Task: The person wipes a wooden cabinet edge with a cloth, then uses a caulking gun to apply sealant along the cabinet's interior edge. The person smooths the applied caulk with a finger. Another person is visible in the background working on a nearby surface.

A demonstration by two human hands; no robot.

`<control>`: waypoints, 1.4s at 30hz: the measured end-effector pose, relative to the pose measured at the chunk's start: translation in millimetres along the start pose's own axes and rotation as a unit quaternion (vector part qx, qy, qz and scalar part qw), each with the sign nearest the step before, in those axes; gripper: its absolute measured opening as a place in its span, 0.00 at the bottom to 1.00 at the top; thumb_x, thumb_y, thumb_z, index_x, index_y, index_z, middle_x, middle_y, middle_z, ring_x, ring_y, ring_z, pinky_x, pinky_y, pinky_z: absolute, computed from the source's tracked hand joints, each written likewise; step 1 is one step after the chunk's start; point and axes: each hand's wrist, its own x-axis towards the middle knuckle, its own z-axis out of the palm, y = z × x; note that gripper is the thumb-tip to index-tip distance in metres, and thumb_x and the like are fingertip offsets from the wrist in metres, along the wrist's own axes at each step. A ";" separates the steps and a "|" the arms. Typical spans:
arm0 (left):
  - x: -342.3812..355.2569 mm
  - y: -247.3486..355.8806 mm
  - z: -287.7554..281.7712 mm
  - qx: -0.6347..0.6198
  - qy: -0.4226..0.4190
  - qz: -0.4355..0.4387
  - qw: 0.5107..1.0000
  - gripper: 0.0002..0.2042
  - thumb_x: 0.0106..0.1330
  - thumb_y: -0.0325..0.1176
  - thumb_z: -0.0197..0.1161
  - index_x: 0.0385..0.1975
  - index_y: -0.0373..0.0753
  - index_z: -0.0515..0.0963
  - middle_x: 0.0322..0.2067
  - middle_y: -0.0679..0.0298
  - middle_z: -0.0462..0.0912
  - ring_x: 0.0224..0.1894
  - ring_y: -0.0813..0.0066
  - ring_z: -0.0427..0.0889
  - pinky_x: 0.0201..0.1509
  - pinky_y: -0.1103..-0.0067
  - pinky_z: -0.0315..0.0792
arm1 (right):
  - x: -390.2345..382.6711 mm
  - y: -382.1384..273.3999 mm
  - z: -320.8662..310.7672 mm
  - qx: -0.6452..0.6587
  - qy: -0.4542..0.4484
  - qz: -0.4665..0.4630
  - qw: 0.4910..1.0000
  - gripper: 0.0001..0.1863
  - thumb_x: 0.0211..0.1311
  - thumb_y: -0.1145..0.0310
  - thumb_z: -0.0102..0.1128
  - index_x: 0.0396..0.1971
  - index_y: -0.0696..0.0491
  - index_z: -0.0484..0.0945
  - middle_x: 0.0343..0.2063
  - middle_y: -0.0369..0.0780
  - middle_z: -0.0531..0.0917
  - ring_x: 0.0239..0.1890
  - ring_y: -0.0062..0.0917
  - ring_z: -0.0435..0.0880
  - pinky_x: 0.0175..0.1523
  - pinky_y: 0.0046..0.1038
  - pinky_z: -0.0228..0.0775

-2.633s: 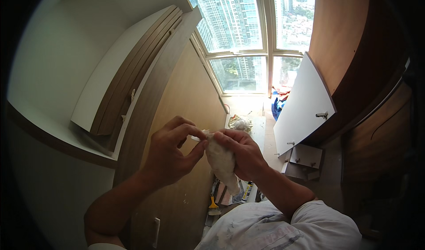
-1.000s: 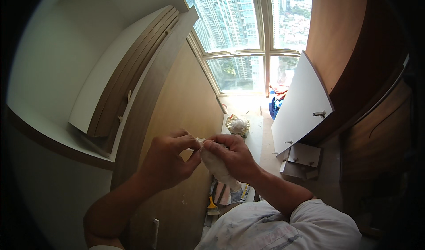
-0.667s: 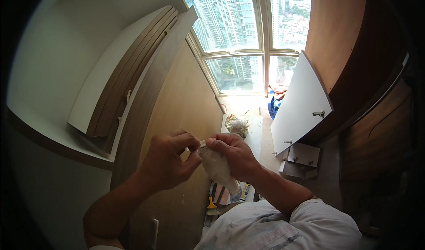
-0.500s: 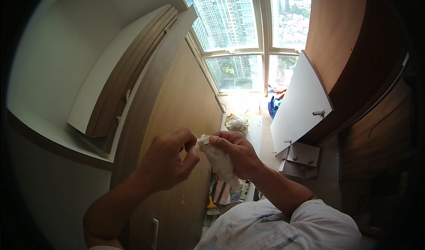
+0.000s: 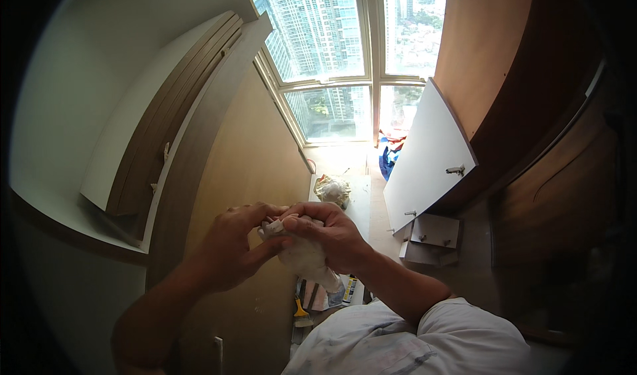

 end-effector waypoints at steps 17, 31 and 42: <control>-8.3 -1.0 -12.0 -0.135 0.046 -0.108 0.984 0.18 0.80 0.42 0.61 0.31 0.34 0.77 0.23 0.72 0.73 0.28 0.85 0.68 0.32 0.78 0.66 | 3.4 -43.3 -79.0 -0.383 0.145 -0.226 0.884 0.08 0.74 0.71 0.66 0.46 0.57 0.88 0.32 0.38 0.88 0.32 0.15 0.83 0.39 0.21 0.75; -6.3 0.6 -14.0 -0.068 0.029 -0.022 0.997 0.17 0.80 0.41 0.61 0.31 0.32 0.77 0.24 0.60 0.77 0.27 0.76 0.74 0.34 0.72 0.69 | 4.8 -46.7 -55.5 -0.225 -0.013 -0.102 0.969 0.39 0.53 0.59 0.86 0.63 0.50 0.73 0.73 0.44 0.69 0.72 0.33 0.73 0.76 0.48 0.65; -3.3 -4.5 -18.2 -0.055 0.074 -0.130 0.987 0.14 0.80 0.39 0.60 0.39 0.32 0.81 0.27 0.61 0.81 0.28 0.78 0.77 0.35 0.74 0.72 | 22.1 -18.8 -20.2 -0.097 -0.075 0.003 0.992 0.22 0.68 0.60 0.75 0.53 0.59 0.83 0.42 0.35 0.89 0.44 0.19 0.88 0.54 0.25 0.82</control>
